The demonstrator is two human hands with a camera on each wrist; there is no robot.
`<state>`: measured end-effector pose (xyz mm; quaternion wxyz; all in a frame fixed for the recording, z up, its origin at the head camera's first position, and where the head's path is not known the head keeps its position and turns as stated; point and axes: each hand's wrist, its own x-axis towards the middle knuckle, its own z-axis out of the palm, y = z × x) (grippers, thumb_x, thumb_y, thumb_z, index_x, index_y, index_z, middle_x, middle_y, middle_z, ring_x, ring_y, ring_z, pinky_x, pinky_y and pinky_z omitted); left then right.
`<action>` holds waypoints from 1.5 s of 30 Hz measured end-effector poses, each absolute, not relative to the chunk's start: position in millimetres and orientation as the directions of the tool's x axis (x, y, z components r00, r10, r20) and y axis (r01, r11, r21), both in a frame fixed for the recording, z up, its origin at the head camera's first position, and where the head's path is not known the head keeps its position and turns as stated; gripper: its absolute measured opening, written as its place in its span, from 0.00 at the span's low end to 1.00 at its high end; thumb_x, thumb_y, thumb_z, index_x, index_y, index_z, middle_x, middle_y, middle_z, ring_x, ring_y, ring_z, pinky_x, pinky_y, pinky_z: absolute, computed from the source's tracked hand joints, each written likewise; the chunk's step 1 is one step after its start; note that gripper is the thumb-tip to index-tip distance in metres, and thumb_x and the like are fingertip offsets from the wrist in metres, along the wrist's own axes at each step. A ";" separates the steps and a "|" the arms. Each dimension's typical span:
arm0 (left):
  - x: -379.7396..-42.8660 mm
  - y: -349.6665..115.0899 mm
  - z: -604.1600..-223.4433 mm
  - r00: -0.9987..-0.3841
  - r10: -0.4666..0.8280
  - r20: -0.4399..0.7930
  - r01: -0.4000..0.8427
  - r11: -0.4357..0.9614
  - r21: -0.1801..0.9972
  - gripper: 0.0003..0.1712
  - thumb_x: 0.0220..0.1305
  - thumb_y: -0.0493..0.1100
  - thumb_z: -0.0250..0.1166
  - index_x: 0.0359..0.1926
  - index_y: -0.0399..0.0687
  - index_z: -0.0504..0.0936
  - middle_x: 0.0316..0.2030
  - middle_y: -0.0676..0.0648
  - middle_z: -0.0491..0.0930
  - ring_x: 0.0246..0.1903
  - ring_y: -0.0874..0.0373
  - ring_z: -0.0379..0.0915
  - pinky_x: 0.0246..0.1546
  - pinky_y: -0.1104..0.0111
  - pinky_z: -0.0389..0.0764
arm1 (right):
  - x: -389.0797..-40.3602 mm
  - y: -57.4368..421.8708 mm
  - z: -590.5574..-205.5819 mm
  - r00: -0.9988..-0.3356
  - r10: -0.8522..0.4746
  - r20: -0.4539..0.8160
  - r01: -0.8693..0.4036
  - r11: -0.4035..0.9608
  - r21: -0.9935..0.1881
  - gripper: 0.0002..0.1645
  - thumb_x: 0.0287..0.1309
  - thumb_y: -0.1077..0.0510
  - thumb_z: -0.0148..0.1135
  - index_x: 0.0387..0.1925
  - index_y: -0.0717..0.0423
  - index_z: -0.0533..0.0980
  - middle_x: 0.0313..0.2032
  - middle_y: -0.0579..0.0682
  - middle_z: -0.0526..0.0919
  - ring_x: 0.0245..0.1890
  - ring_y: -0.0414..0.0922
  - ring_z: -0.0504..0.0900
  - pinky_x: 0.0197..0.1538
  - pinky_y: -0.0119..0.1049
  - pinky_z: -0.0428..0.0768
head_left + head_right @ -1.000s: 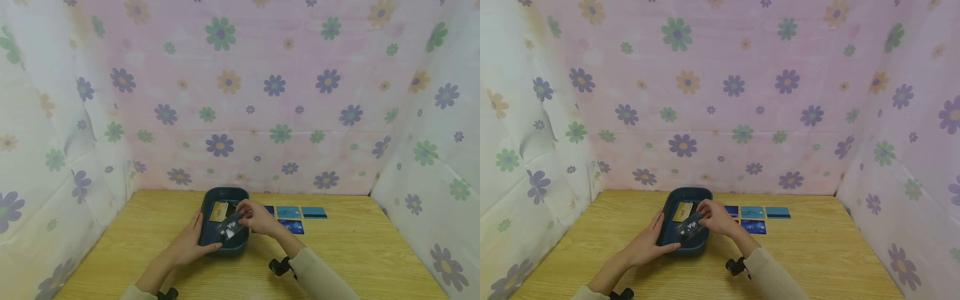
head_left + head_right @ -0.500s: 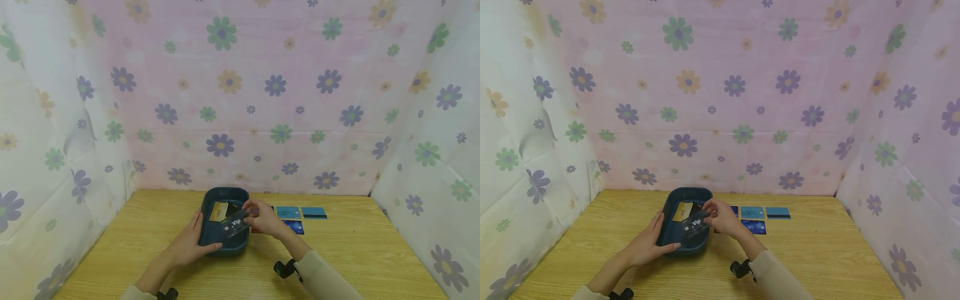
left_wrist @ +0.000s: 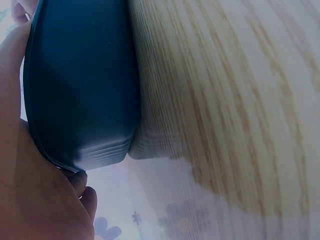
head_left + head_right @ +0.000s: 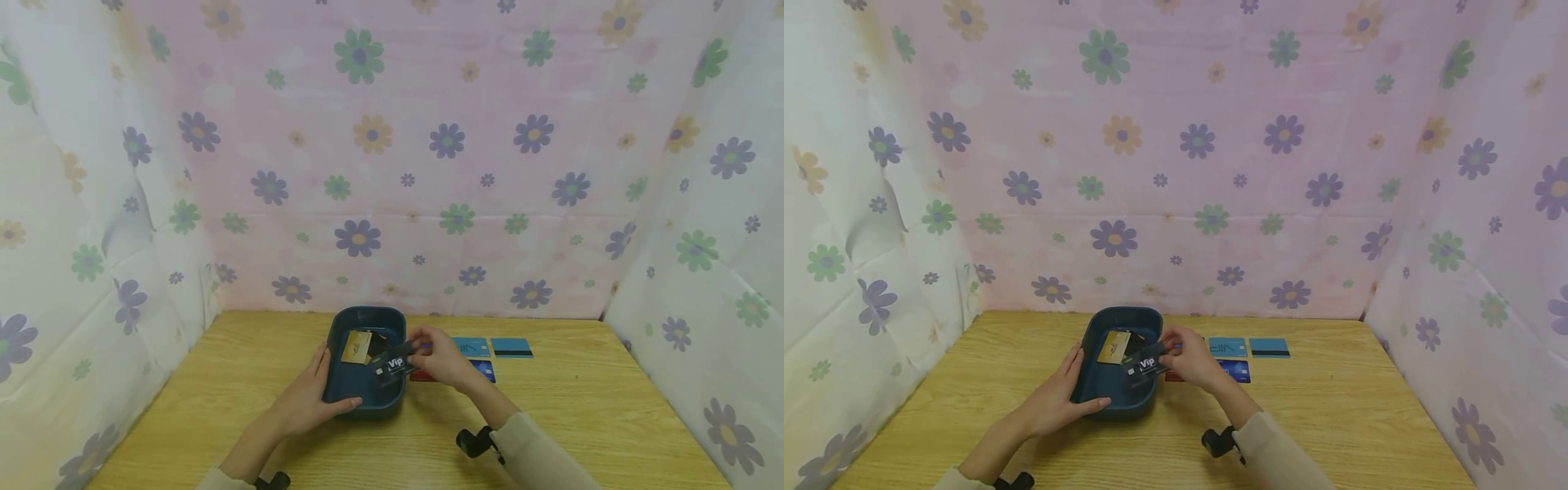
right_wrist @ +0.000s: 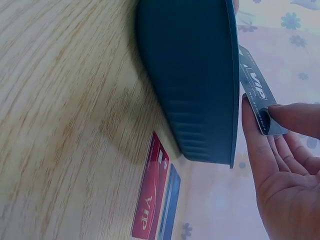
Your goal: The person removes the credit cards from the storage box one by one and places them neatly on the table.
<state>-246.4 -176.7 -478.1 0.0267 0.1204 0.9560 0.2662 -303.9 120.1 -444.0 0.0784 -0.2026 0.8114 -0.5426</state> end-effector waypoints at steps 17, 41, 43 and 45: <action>-246.1 -177.4 -477.1 -0.971 0.238 0.009 0.208 0.830 0.517 0.74 0.56 0.79 0.64 0.81 0.38 0.38 0.82 0.41 0.31 0.77 0.34 0.47 0.70 0.40 0.62 | -299.8 137.8 -439.3 -0.944 -0.328 0.033 -0.146 0.326 -0.934 0.19 0.63 0.69 0.65 0.55 0.65 0.75 0.45 0.58 0.80 0.40 0.48 0.81 0.45 0.46 0.85; -245.6 -176.2 -476.6 -0.969 0.247 0.004 0.210 0.815 0.540 0.74 0.56 0.79 0.64 0.81 0.38 0.37 0.82 0.40 0.31 0.78 0.35 0.43 0.71 0.39 0.60 | -297.9 188.1 -434.3 -0.961 -0.276 0.015 -0.107 0.320 -0.941 0.21 0.66 0.66 0.64 0.58 0.66 0.72 0.46 0.59 0.78 0.40 0.47 0.82 0.46 0.52 0.84; -245.3 -176.3 -476.6 -0.969 0.247 0.004 0.210 0.816 0.539 0.74 0.56 0.79 0.64 0.81 0.38 0.37 0.82 0.40 0.31 0.78 0.35 0.43 0.71 0.40 0.60 | -296.5 192.0 -434.1 -0.962 -0.271 0.015 -0.105 0.318 -0.942 0.21 0.66 0.66 0.64 0.58 0.67 0.72 0.46 0.59 0.78 0.39 0.47 0.81 0.45 0.50 0.83; -245.0 -176.7 -477.1 -0.968 0.251 0.007 0.215 0.816 0.536 0.74 0.56 0.79 0.64 0.81 0.38 0.37 0.82 0.40 0.31 0.78 0.35 0.43 0.71 0.40 0.60 | -295.0 196.1 -435.5 -0.965 -0.262 0.019 -0.106 0.321 -0.941 0.21 0.66 0.66 0.64 0.58 0.67 0.72 0.46 0.60 0.77 0.38 0.48 0.81 0.43 0.49 0.83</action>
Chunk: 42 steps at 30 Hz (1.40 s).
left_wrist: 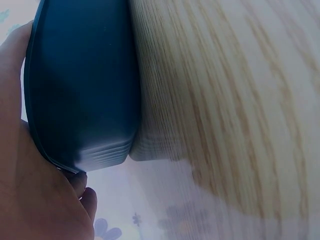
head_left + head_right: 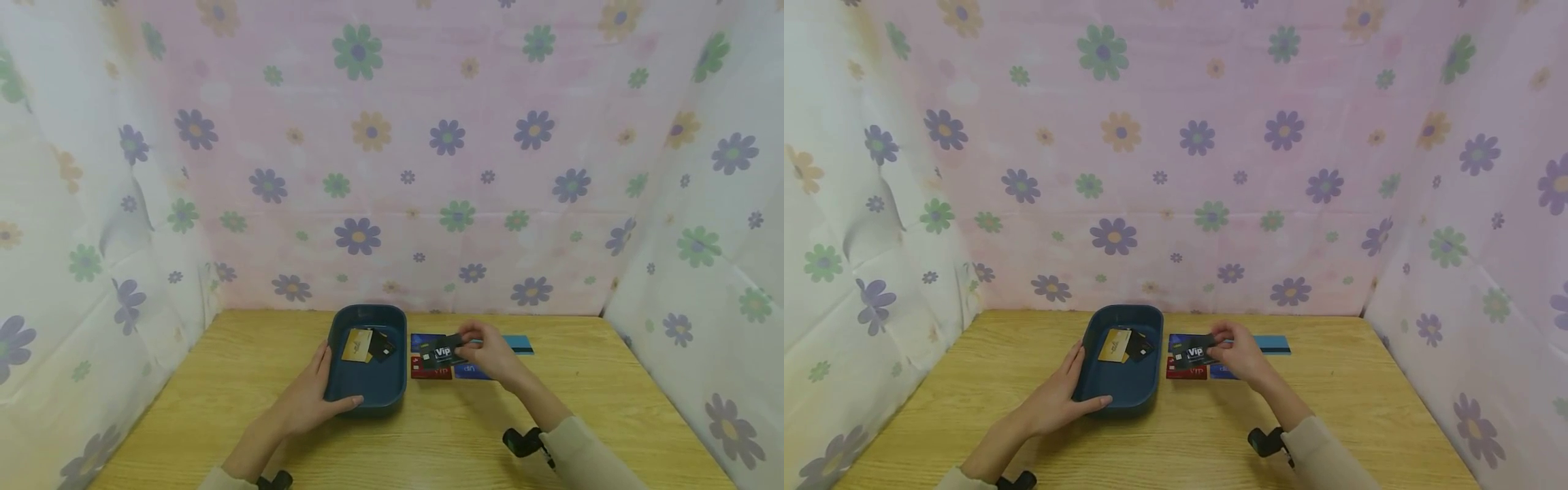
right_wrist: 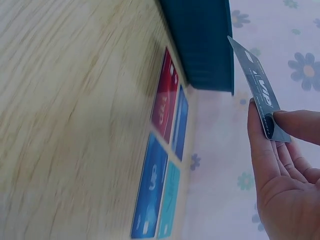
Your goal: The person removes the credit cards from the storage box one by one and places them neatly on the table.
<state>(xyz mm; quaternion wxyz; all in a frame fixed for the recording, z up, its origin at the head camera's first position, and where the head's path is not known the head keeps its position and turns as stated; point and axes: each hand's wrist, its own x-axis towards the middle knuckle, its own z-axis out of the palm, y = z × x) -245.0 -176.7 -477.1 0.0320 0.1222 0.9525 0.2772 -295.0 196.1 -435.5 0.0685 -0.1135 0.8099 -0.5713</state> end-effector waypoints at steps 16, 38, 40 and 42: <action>-245.6 -177.4 -478.3 -0.968 0.249 0.019 0.220 0.815 0.537 0.75 0.55 0.80 0.64 0.81 0.37 0.38 0.82 0.39 0.32 0.77 0.34 0.46 0.70 0.40 0.62 | -290.3 231.9 -447.8 -0.979 -0.203 0.008 -0.090 0.397 -0.913 0.24 0.66 0.66 0.64 0.61 0.68 0.70 0.49 0.62 0.79 0.45 0.51 0.84 0.46 0.52 0.85; -246.5 -177.0 -479.7 -0.968 0.249 0.023 0.222 0.814 0.537 0.75 0.55 0.79 0.65 0.81 0.37 0.38 0.82 0.38 0.34 0.77 0.35 0.46 0.70 0.40 0.63 | -285.3 290.0 -463.0 -0.986 -0.168 -0.003 -0.073 0.443 -0.894 0.27 0.66 0.66 0.63 0.62 0.76 0.67 0.48 0.65 0.77 0.45 0.51 0.82 0.44 0.48 0.84; -246.6 -176.8 -479.7 -0.968 0.248 0.022 0.220 0.813 0.539 0.75 0.55 0.79 0.65 0.81 0.37 0.38 0.82 0.38 0.34 0.77 0.35 0.45 0.70 0.40 0.62 | -285.7 292.4 -463.8 -0.987 -0.161 -0.006 -0.067 0.445 -0.893 0.27 0.66 0.67 0.63 0.61 0.76 0.67 0.48 0.64 0.77 0.44 0.50 0.82 0.44 0.47 0.84; -246.7 -176.6 -479.7 -0.969 0.247 0.021 0.219 0.813 0.539 0.75 0.55 0.79 0.65 0.81 0.37 0.38 0.82 0.38 0.34 0.77 0.35 0.45 0.70 0.40 0.62 | -286.4 294.6 -464.8 -0.988 -0.155 -0.011 -0.059 0.442 -0.895 0.26 0.66 0.67 0.64 0.60 0.75 0.68 0.47 0.64 0.77 0.44 0.50 0.81 0.44 0.46 0.84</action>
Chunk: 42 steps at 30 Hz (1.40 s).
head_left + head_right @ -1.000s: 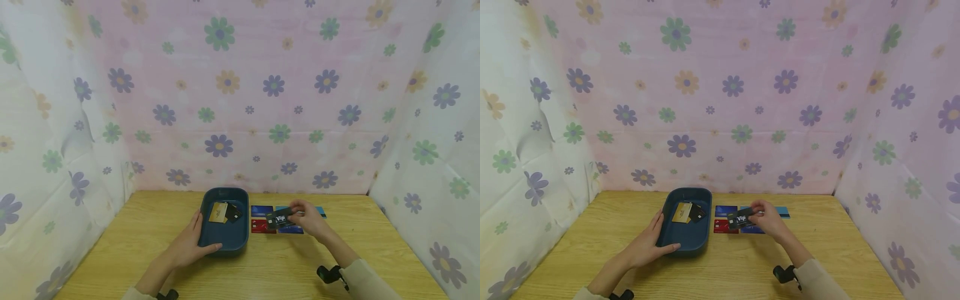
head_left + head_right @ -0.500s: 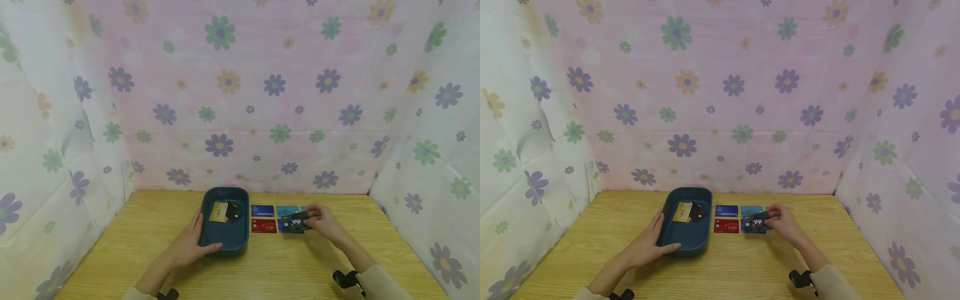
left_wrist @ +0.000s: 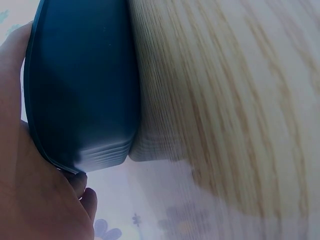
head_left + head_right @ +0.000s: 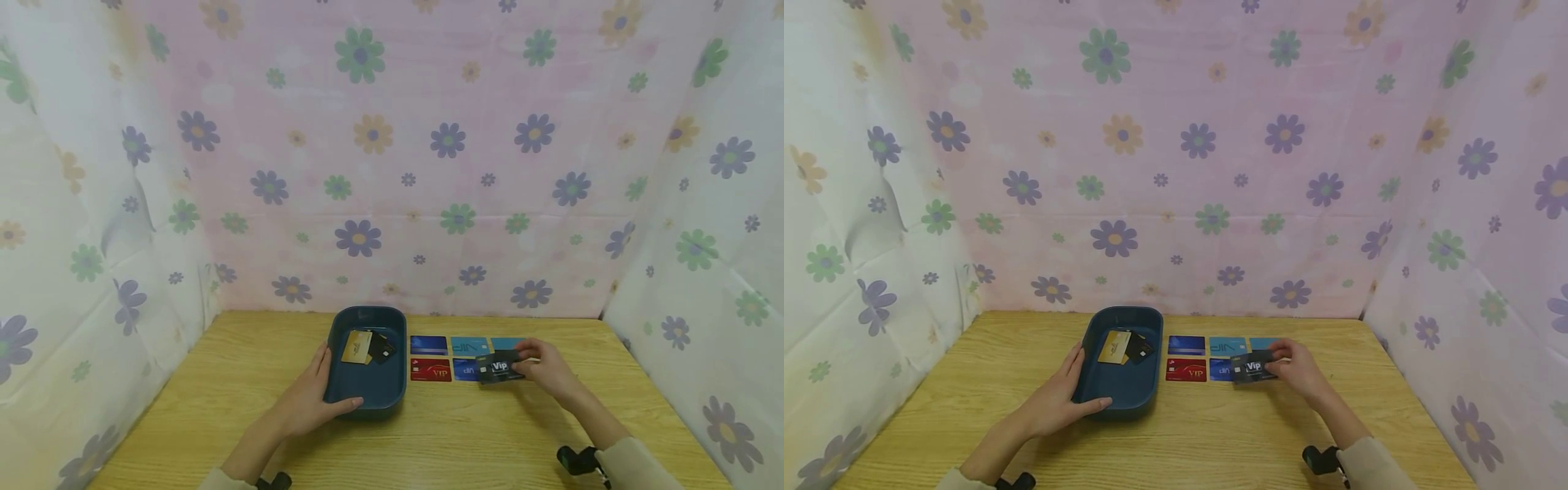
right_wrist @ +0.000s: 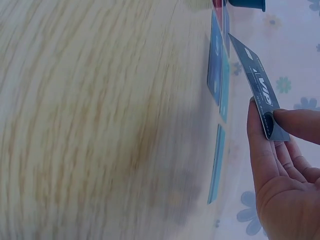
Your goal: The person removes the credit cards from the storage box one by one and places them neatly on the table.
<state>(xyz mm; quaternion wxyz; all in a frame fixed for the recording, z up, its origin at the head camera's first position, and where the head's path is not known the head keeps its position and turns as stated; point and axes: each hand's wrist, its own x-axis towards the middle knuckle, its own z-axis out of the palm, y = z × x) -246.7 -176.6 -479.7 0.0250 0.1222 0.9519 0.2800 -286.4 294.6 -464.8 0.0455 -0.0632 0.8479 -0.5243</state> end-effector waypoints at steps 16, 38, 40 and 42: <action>-248.2 -175.5 -477.1 -0.967 0.256 0.000 0.213 0.802 0.559 0.75 0.55 0.79 0.65 0.81 0.38 0.36 0.82 0.41 0.29 0.77 0.34 0.44 0.70 0.40 0.62 | -287.5 323.8 -469.6 -0.993 -0.112 -0.047 -0.012 0.475 -0.880 0.27 0.67 0.66 0.62 0.62 0.76 0.67 0.50 0.67 0.76 0.46 0.52 0.80 0.43 0.46 0.84; -247.3 -177.0 -480.6 -0.968 0.249 0.021 0.222 0.815 0.536 0.75 0.55 0.80 0.64 0.81 0.37 0.37 0.82 0.40 0.31 0.77 0.34 0.46 0.69 0.40 0.63 | -299.7 320.5 -482.4 -0.999 0.028 -0.030 0.041 0.734 -0.678 0.28 0.61 0.59 0.70 0.53 0.78 0.72 0.46 0.71 0.79 0.45 0.61 0.80 0.40 0.49 0.82; -247.2 -177.1 -480.7 -0.968 0.249 0.022 0.222 0.816 0.534 0.75 0.55 0.80 0.64 0.81 0.37 0.37 0.82 0.41 0.31 0.77 0.34 0.47 0.69 0.40 0.64 | -301.1 318.4 -481.2 -0.999 0.025 -0.029 0.038 0.755 -0.655 0.29 0.60 0.59 0.71 0.52 0.79 0.72 0.46 0.72 0.79 0.45 0.63 0.80 0.41 0.51 0.82; -247.3 -177.1 -480.9 -0.968 0.249 0.023 0.222 0.816 0.533 0.75 0.55 0.80 0.64 0.81 0.37 0.37 0.82 0.40 0.31 0.76 0.34 0.48 0.69 0.40 0.64 | -301.9 316.3 -480.1 -0.999 0.024 -0.025 0.035 0.771 -0.636 0.30 0.60 0.58 0.72 0.51 0.80 0.72 0.46 0.72 0.79 0.44 0.62 0.80 0.42 0.52 0.81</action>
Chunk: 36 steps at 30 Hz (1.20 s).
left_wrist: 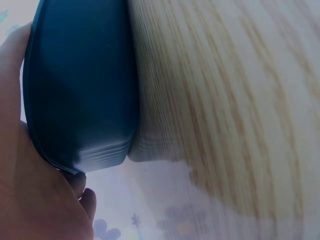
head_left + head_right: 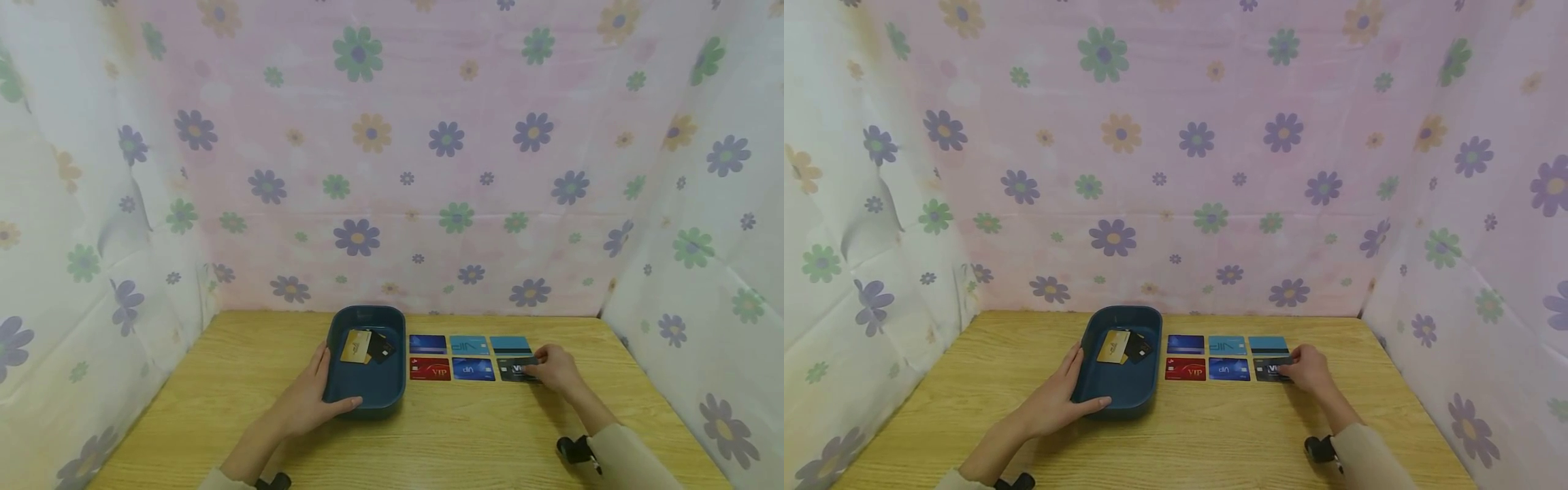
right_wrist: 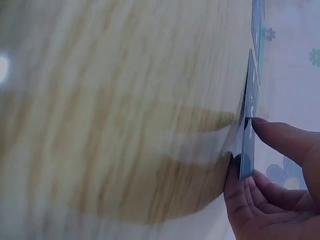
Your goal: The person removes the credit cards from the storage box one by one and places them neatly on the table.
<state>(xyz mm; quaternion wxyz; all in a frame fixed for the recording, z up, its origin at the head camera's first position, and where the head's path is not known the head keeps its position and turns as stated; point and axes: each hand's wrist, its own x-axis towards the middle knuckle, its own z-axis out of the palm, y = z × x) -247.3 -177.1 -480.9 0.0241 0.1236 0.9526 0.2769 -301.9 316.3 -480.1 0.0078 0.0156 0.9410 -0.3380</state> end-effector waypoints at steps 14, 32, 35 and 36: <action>-247.4 -177.2 -479.7 -0.970 0.243 0.012 0.211 0.813 0.542 0.75 0.55 0.79 0.65 0.81 0.37 0.37 0.82 0.41 0.30 0.77 0.35 0.45 0.70 0.41 0.63 | -305.2 310.0 -479.5 -0.999 0.045 -0.030 0.054 0.785 -0.617 0.28 0.57 0.59 0.72 0.48 0.80 0.72 0.41 0.69 0.79 0.37 0.56 0.77 0.39 0.48 0.80; -247.6 -177.0 -480.9 -0.971 0.240 0.006 0.205 0.817 0.539 0.76 0.54 0.80 0.64 0.81 0.38 0.36 0.82 0.41 0.30 0.77 0.35 0.45 0.70 0.40 0.62 | -303.5 306.7 -480.0 -0.998 0.046 -0.036 0.058 0.787 -0.614 0.29 0.57 0.58 0.73 0.46 0.80 0.71 0.41 0.70 0.78 0.37 0.57 0.76 0.41 0.50 0.79; -247.2 -176.7 -480.5 -0.969 0.246 0.012 0.213 0.814 0.541 0.76 0.55 0.80 0.64 0.81 0.37 0.37 0.82 0.40 0.30 0.77 0.34 0.46 0.70 0.40 0.62 | -303.4 307.3 -480.6 -0.999 0.039 -0.033 0.051 0.796 -0.604 0.30 0.57 0.57 0.73 0.47 0.81 0.72 0.42 0.71 0.78 0.39 0.58 0.77 0.43 0.52 0.80; -247.1 -176.6 -480.5 -0.969 0.248 0.015 0.216 0.812 0.542 0.76 0.55 0.80 0.64 0.81 0.37 0.37 0.82 0.40 0.30 0.77 0.34 0.46 0.70 0.40 0.62 | -303.4 307.5 -480.7 -0.999 0.038 -0.032 0.050 0.798 -0.601 0.31 0.57 0.57 0.73 0.47 0.81 0.72 0.43 0.71 0.78 0.39 0.58 0.77 0.43 0.52 0.80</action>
